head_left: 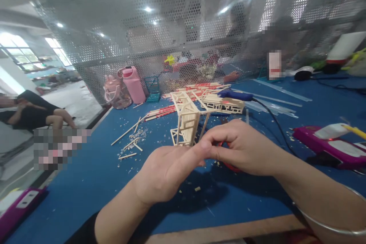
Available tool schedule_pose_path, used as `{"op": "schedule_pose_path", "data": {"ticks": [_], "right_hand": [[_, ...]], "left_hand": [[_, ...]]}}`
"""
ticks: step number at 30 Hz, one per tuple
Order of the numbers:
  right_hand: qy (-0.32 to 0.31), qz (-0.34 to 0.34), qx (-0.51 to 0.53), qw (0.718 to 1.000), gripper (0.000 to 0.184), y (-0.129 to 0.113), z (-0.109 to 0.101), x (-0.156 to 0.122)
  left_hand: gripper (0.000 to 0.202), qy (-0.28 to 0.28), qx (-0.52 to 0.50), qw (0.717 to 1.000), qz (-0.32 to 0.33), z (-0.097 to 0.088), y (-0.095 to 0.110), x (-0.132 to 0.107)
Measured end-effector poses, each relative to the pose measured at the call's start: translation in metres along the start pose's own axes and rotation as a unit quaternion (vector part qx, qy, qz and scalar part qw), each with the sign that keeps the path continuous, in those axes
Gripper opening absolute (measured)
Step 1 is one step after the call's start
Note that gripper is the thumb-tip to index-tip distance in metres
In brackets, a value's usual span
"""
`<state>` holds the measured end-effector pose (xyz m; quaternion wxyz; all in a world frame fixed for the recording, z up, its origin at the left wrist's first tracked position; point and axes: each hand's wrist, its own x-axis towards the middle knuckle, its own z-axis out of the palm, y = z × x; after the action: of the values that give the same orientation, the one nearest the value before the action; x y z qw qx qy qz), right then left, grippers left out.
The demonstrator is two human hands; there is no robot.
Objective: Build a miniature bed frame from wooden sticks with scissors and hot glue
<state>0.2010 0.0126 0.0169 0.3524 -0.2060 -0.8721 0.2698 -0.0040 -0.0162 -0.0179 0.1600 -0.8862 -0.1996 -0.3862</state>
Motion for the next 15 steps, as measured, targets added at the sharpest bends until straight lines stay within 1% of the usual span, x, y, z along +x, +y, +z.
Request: {"op": "schedule_pose_path", "data": {"ticks": [3, 6, 8, 10, 11, 12, 13, 15], "right_hand": [[-0.012, -0.006, -0.011, 1.000, 0.013, 0.002, -0.003, -0.001], [-0.013, -0.004, -0.013, 1.000, 0.012, 0.003, -0.003, -0.002], [-0.002, -0.021, -0.026, 0.999, 0.013, 0.002, -0.002, -0.003], [0.023, -0.052, -0.049, 0.997, 0.013, 0.002, 0.001, -0.002], [0.044, -0.065, -0.065, 0.995, 0.013, 0.003, 0.002, -0.002], [0.073, -0.074, -0.083, 0.991, 0.012, 0.004, 0.003, -0.001], [0.109, -0.080, -0.106, 0.985, 0.011, 0.005, 0.004, 0.000], [0.195, -0.100, -0.164, 0.962, 0.009, 0.009, 0.007, 0.003]], "left_hand": [[0.060, 0.004, -0.003, 1.000, -0.006, 0.004, 0.003, 0.004], [0.063, 0.030, 0.017, 0.999, -0.018, 0.005, 0.007, 0.011], [0.063, 0.043, 0.030, 0.998, -0.024, 0.003, 0.009, 0.013], [0.060, 0.043, 0.034, 0.998, -0.037, 0.001, 0.010, 0.013], [0.055, 0.051, 0.031, 0.997, -0.057, 0.000, 0.010, 0.013], [0.047, 0.071, 0.023, 0.993, -0.090, -0.001, 0.010, 0.012], [0.038, 0.103, 0.013, 0.986, -0.134, -0.001, 0.009, 0.011], [0.028, 0.179, -0.008, 0.955, -0.237, -0.001, 0.005, 0.011]]}}
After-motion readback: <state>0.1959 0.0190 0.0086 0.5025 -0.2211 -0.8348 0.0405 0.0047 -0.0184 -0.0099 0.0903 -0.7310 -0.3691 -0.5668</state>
